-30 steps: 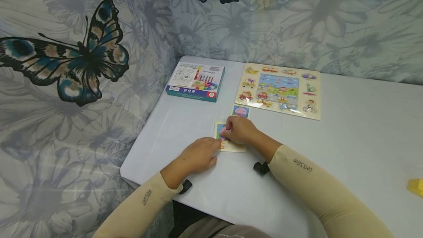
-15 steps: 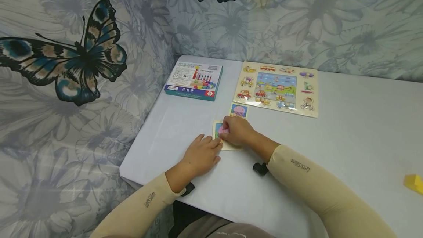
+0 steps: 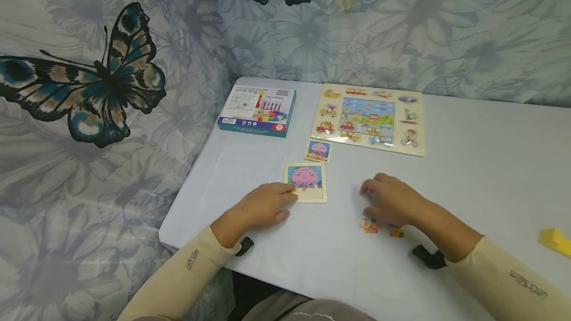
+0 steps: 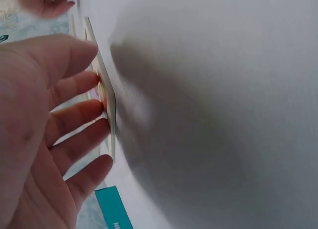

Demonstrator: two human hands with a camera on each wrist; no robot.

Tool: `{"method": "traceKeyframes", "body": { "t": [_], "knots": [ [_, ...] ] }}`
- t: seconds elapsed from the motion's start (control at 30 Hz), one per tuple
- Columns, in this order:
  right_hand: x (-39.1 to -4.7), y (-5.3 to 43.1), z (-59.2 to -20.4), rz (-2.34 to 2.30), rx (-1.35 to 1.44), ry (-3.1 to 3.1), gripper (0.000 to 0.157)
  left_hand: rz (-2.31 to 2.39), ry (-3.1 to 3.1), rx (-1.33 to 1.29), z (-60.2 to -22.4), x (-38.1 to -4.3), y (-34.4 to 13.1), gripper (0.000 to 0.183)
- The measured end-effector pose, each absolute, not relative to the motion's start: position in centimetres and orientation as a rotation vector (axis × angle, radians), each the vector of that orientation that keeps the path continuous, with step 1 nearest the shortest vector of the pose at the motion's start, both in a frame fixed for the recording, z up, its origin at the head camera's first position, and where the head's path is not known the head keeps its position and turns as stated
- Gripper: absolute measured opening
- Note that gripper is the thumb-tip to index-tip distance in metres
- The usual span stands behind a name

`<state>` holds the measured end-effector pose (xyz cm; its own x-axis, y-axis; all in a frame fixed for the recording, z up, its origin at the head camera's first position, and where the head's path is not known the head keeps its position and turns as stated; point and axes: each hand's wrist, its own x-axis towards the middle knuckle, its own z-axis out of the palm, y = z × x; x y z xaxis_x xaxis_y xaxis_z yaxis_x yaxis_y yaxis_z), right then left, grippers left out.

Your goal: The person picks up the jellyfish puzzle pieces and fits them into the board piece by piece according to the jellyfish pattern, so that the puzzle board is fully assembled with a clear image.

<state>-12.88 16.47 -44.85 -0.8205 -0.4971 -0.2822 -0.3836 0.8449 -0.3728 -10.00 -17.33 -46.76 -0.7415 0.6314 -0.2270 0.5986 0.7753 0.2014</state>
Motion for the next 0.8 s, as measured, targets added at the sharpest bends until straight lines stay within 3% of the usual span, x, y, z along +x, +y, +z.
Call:
{"method": "traceKeyframes", "body": {
  "t": [0.13,0.37,0.57,0.8],
  "knots": [
    [-10.1,18.8,-46.0,-0.470,-0.720,2.770,0.040,0.213,2.684,1.002,-47.1,-10.4,-17.7,0.044],
    [-7.6,18.6,-47.4,-0.597,-0.702,2.867,0.024,0.257,2.687,1.003,-46.7,-10.4,-18.0,0.042],
    [-8.1,17.2,-46.6,-0.633,-0.704,2.772,0.027,0.235,2.644,0.957,-46.8,-10.0,-18.2,0.044],
    [-11.2,12.9,-45.3,-0.748,-0.647,2.613,0.017,0.261,2.631,0.887,-47.4,-9.8,-18.1,0.048]
  ]
}}
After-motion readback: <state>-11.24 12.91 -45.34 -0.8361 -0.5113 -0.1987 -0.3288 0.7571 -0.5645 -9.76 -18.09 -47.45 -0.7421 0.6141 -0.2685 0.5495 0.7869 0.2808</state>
